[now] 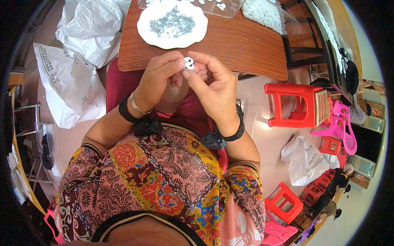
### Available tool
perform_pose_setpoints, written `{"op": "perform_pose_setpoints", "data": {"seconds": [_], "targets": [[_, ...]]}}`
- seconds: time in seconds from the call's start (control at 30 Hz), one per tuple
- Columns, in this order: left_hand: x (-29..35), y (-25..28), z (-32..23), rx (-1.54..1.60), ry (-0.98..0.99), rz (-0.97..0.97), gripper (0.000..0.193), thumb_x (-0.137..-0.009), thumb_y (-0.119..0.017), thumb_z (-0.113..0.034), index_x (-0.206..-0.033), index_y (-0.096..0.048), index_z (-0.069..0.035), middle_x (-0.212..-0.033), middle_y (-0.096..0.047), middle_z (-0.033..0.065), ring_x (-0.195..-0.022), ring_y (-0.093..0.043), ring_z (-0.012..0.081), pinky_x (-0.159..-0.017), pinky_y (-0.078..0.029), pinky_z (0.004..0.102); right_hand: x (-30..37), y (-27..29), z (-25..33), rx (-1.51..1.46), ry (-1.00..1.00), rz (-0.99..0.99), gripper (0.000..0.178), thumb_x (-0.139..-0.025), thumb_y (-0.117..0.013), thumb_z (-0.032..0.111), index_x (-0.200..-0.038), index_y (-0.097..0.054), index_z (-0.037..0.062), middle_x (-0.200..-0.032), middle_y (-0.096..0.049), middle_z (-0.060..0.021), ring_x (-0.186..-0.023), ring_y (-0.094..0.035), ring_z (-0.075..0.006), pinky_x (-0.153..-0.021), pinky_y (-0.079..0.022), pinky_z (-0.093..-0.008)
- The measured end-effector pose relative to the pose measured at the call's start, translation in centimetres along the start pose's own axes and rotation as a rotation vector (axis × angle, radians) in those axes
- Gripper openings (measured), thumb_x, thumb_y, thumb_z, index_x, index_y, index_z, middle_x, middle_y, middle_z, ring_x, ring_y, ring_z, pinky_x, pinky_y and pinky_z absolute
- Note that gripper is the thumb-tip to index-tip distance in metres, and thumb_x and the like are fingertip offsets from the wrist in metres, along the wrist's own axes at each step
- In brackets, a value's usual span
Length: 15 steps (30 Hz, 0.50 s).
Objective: Manually assembling small white plastic components by inserting tiny metal pins into them.
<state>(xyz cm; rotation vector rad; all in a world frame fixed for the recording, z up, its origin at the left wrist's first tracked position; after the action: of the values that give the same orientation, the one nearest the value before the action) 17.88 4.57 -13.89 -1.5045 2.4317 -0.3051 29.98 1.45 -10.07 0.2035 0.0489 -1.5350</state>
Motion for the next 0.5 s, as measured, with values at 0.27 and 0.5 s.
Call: {"op": "perform_pose_setpoints", "data": {"seconds": [0.27, 0.5], "targets": [[-0.1, 0.2, -0.4, 0.045, 0.089, 0.067, 0.029, -0.093, -0.048, -0.027, -0.074, -0.055, -0.006, -0.065, -0.051, -0.0023, -0.058, -0.047, 0.0058, -0.054, -0.036, 0.0201, 0.0, 0.4, 0.4, 0.34, 0.113, 0.069, 0.036, -0.077, -0.069, -0.004, -0.111, -0.059, -0.0014, -0.092, -0.062, -0.0012, -0.083, -0.057, -0.0071, -0.076, -0.046, -0.0206], [0.0, -0.3, -1.3, -0.086, -0.018, 0.25, 0.031, -0.094, -0.048, -0.027, -0.073, -0.053, -0.005, -0.065, -0.048, -0.0031, -0.061, -0.044, 0.0053, -0.055, -0.036, 0.0206, 0.3, 0.4, 1.1, 0.333, 0.164, 0.083, 0.029, -0.073, -0.073, -0.003, -0.099, -0.062, -0.0005, -0.09, -0.062, -0.0011, -0.079, -0.056, -0.0063, -0.071, -0.046, -0.0206]]}}
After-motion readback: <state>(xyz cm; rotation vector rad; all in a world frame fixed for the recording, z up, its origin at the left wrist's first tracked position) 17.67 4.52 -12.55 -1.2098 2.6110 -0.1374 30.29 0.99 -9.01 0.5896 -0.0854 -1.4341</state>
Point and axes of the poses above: each hand's wrist, its own x-axis away from the middle knuckle, its own y-axis out of the back of the hand, z = x × y, the point moved 6 cm from there along -x, towards the middle knuckle
